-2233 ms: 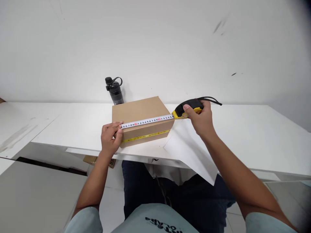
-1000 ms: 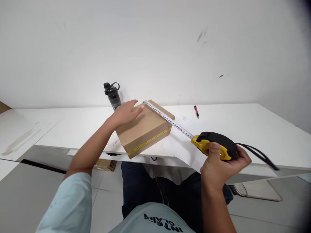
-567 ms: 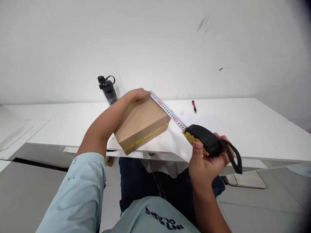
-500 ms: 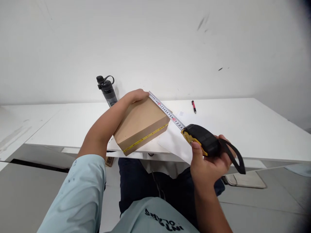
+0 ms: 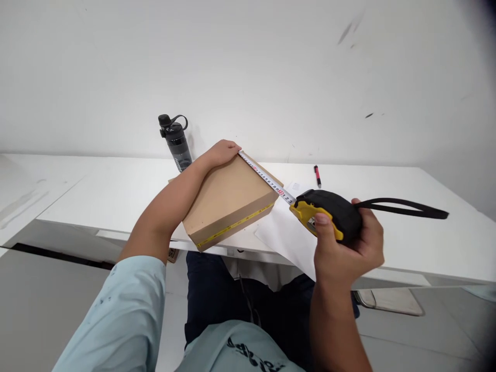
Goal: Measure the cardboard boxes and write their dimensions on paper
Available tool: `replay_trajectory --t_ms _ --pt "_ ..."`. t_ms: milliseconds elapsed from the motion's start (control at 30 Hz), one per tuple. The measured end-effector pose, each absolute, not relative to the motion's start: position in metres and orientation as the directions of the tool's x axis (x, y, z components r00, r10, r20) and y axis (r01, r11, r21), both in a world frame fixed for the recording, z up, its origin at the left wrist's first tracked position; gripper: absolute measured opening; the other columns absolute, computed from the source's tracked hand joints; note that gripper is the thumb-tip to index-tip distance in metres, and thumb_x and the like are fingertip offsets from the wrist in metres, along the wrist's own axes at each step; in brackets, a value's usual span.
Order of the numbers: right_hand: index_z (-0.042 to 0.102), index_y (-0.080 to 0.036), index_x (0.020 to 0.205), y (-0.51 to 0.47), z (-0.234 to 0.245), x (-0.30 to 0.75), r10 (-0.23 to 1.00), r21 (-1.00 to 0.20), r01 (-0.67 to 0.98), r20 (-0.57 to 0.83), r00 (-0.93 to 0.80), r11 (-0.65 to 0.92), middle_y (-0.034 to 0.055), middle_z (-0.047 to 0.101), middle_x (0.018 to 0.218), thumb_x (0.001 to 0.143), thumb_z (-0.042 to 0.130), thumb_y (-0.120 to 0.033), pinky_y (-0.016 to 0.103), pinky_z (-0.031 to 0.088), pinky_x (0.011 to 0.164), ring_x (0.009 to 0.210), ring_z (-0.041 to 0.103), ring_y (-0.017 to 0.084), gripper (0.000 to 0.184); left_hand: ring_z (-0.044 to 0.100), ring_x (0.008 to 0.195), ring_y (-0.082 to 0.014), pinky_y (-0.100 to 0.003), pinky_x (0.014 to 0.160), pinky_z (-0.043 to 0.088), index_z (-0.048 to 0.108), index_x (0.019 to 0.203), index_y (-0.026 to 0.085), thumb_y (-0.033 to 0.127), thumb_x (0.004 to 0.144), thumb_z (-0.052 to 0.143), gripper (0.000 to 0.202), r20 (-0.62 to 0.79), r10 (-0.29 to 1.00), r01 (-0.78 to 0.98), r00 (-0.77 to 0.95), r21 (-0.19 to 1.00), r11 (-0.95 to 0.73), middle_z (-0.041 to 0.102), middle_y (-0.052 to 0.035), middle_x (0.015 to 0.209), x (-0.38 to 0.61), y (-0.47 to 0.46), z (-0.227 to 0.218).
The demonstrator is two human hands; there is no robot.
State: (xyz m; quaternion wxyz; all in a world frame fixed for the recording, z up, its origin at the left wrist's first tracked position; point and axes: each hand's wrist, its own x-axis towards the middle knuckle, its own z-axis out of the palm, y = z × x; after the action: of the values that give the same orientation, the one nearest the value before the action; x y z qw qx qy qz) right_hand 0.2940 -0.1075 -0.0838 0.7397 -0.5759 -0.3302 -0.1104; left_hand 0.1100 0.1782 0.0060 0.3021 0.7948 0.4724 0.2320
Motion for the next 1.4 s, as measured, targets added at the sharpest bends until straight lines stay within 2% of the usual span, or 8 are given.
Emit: replay_trajectory --t_ms 100,200,467,600,800,1000,1133,1400 --pt "0.074 -0.014 0.120 -0.105 -0.087 0.297 0.206 -0.761 0.562 0.637 0.743 0.324 0.0133 0.077 0.119 0.071 0.093 -0.054 0.057 0.060 0.108 0.112 0.074 0.033 0.067 0.072 0.104 -0.0256 -0.039 0.099 0.057 0.081 0.088 0.019 0.036 0.093 0.063 0.026 0.080 0.906 0.630 0.415 0.693 -0.350 0.080 -0.0074 0.104 0.109 0.176 0.008" --pt "0.074 -0.013 0.122 -0.105 -0.091 0.299 0.187 -0.753 0.561 0.640 0.745 0.345 0.0139 0.077 0.119 0.071 0.094 -0.053 0.056 0.060 0.108 0.111 0.075 0.032 0.067 0.071 0.097 -0.0247 -0.037 0.090 0.058 0.080 0.084 0.018 0.040 0.093 0.067 0.027 0.094 0.907 0.633 0.410 0.687 -0.357 0.079 -0.0069 0.094 0.107 0.173 0.009" --pt "0.075 -0.015 0.123 -0.110 -0.087 0.302 0.165 -0.747 0.579 0.649 0.743 0.327 0.0140 0.076 0.120 0.075 0.091 -0.055 0.058 0.060 0.106 0.119 0.072 0.037 0.065 0.072 0.099 -0.0222 -0.037 0.095 0.056 0.082 0.099 0.019 0.035 0.087 0.078 0.021 0.092 0.875 0.569 0.475 0.726 -0.385 0.080 -0.0079 0.108 0.109 0.175 0.006" --pt "0.075 -0.016 0.123 -0.100 -0.088 0.303 0.195 -0.726 0.612 0.680 0.707 0.313 0.0130 0.077 0.118 0.076 0.090 -0.057 0.053 0.061 0.102 0.108 0.075 0.031 0.064 0.073 0.099 -0.0243 -0.040 0.096 0.057 0.079 0.110 0.018 0.034 0.080 0.085 0.034 0.078 0.910 0.585 0.406 0.744 -0.325 0.078 -0.0098 0.109 0.109 0.180 0.004" --pt "0.074 -0.020 0.124 -0.069 -0.087 0.296 0.278 -0.661 0.699 0.750 0.601 0.272 0.0111 0.077 0.109 0.078 0.084 -0.064 0.043 0.064 0.087 0.094 0.075 0.026 0.064 0.072 0.094 -0.0234 -0.040 0.093 0.057 0.078 0.091 0.018 0.037 0.080 0.085 0.023 0.096 0.911 0.591 0.401 0.733 -0.338 0.080 -0.0093 0.101 0.110 0.180 0.002" --pt "0.070 -0.021 0.124 -0.058 -0.081 0.289 0.333 -0.684 0.691 0.723 0.605 0.231 0.0117 0.075 0.118 0.083 0.073 -0.071 0.046 0.062 0.095 0.101 0.073 0.026 0.065 0.071 0.092 -0.0228 -0.040 0.090 0.056 0.078 0.087 0.019 0.034 0.082 0.084 0.017 0.102 0.904 0.585 0.414 0.731 -0.351 0.080 -0.0092 0.100 0.111 0.178 0.003" --pt "0.068 -0.021 0.128 -0.060 -0.085 0.290 0.340 -0.700 0.668 0.710 0.616 0.252 0.0114 0.074 0.118 0.084 0.074 -0.069 0.044 0.061 0.094 0.102 0.073 0.025 0.065 0.071 0.092 -0.0227 -0.039 0.091 0.056 0.078 0.088 0.019 0.033 0.083 0.084 0.017 0.107 0.901 0.592 0.420 0.721 -0.361 0.080 -0.0090 0.099 0.111 0.178 0.005" --pt "0.064 -0.021 0.132 -0.058 -0.099 0.289 0.289 -0.627 0.707 0.778 0.557 0.326 0.0105 0.071 0.122 0.087 0.077 -0.062 0.040 0.061 0.096 0.109 0.072 0.024 0.062 0.073 0.096 -0.0235 -0.040 0.092 0.057 0.077 0.092 0.020 0.035 0.087 0.081 0.017 0.121 0.893 0.610 0.434 0.690 -0.390 0.081 -0.0091 0.106 0.112 0.176 0.004"
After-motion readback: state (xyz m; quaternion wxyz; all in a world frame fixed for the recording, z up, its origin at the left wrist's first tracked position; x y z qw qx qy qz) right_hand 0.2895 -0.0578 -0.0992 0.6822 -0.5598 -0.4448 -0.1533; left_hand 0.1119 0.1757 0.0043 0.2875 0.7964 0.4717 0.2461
